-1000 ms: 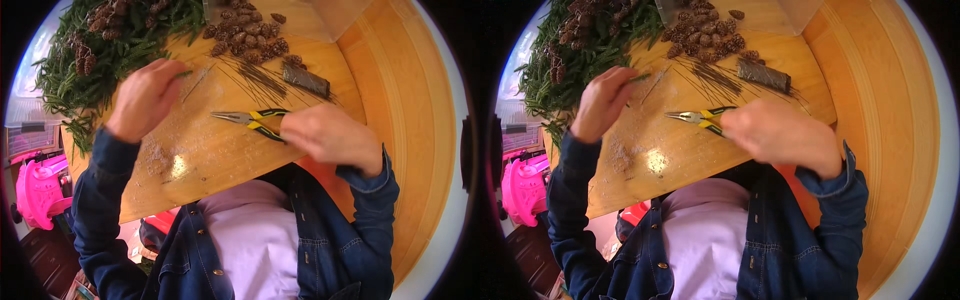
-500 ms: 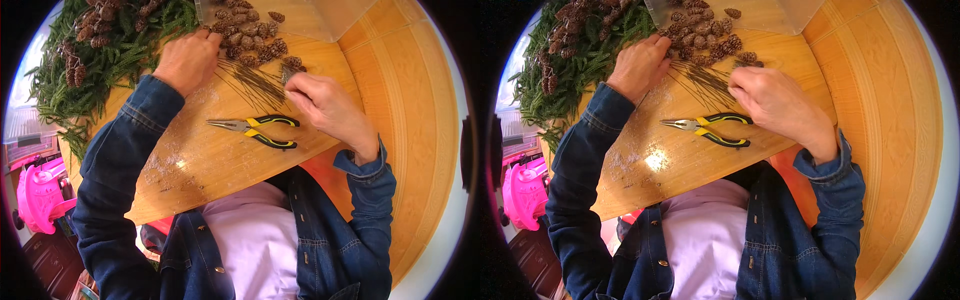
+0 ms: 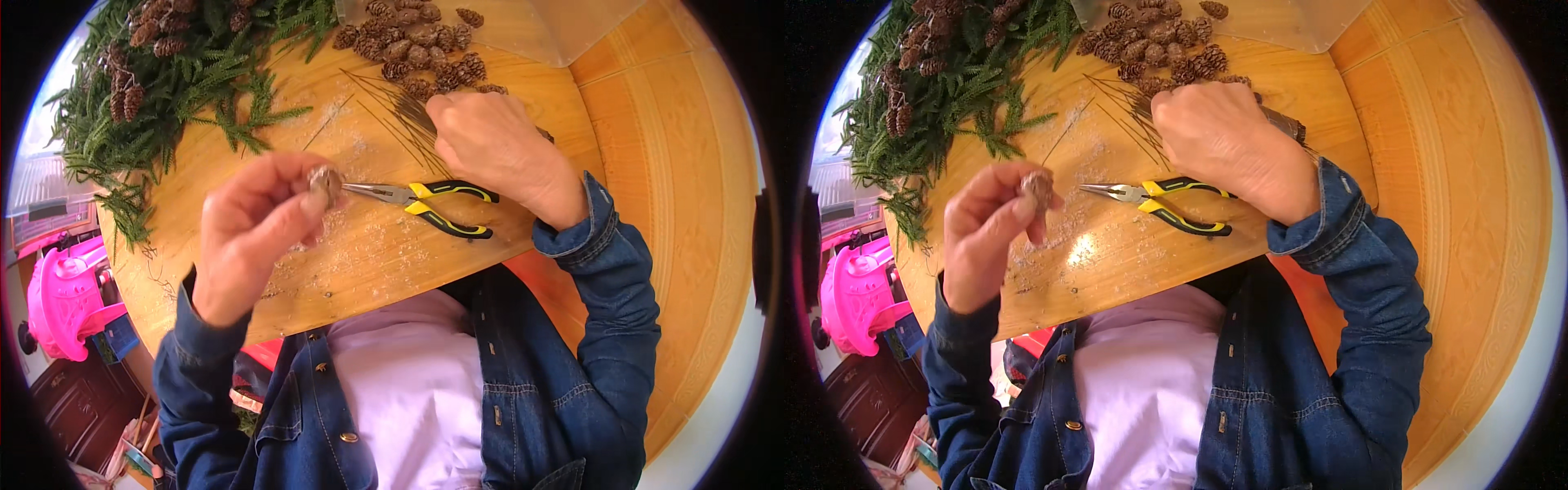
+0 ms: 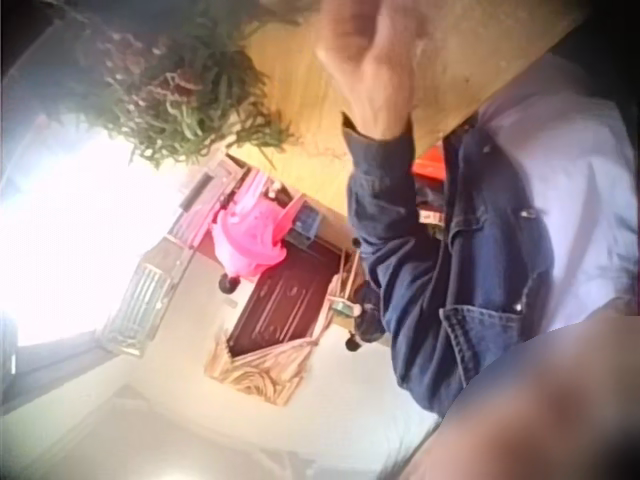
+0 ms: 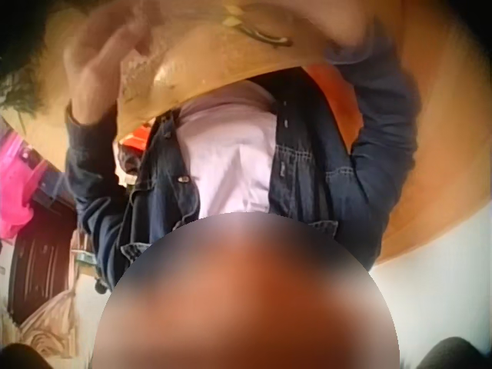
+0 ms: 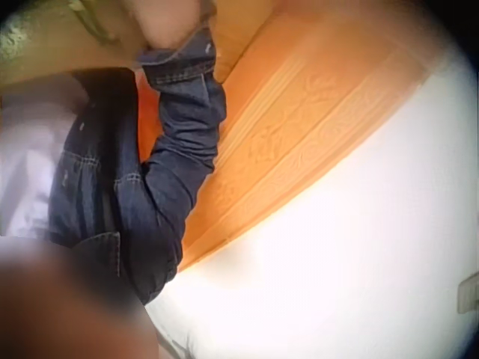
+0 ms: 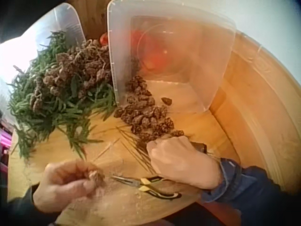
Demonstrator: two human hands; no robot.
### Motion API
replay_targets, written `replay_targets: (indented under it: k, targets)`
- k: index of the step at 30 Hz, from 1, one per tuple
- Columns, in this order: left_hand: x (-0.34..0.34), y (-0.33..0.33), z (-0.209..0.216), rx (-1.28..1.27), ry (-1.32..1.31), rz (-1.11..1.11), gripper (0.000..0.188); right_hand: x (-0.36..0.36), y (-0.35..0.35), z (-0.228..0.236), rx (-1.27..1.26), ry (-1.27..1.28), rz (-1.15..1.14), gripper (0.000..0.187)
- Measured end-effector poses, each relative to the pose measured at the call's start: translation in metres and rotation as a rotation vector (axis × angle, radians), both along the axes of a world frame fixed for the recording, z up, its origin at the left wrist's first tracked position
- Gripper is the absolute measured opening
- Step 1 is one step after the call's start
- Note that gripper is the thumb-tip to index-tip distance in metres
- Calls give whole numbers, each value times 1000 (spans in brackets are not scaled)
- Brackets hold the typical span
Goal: Assembling decorative pine branches by wiring pine cones to them.
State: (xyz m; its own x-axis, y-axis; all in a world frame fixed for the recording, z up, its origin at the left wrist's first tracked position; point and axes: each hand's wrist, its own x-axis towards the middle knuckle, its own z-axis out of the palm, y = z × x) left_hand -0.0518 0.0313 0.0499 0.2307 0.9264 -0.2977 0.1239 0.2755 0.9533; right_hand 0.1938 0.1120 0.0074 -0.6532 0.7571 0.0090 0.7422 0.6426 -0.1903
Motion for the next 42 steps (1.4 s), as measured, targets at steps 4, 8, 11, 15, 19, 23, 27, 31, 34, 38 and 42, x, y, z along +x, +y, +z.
replay_targets:
  k: [4, 8, 11, 15, 19, 23, 27, 31, 34, 38, 42]
  targets:
    - [7, -24, -4, -136, -288, 112, 29, -1, 1, -3, -62, 94, -40, 9]
    - [12, -28, -11, -65, -335, 169, 33, 0, 4, -7, -75, 132, -61, 12]
    - [7, -32, -15, -28, -319, 229, 30, 0, 5, -8, -80, 171, -67, 13]
    - [10, -32, -23, 22, -317, 250, 30, 4, 6, -7, -140, 297, -68, 12]
    - [19, -34, -29, 29, -284, 292, 31, 8, 1, -3, -172, 412, -113, 12]
    - [19, -33, -31, -6, -291, 279, 30, 13, -1, -2, -233, 420, -152, 13]
    - [23, -34, -35, -7, -302, 285, 29, 15, -2, -5, -207, 429, -157, 13]
    - [27, -36, -35, 2, -291, 282, 28, 13, -4, -3, -182, 425, -177, 14]
    - [26, -38, -35, -11, -288, 281, 28, 13, -5, -4, -131, 373, -172, 13]
    - [27, -40, -37, -26, -316, 296, 29, 6, -12, -1, -84, 465, -175, 10]
    - [23, -43, -39, -19, -386, 272, 32, -12, -47, 29, -127, 590, 7, 8]
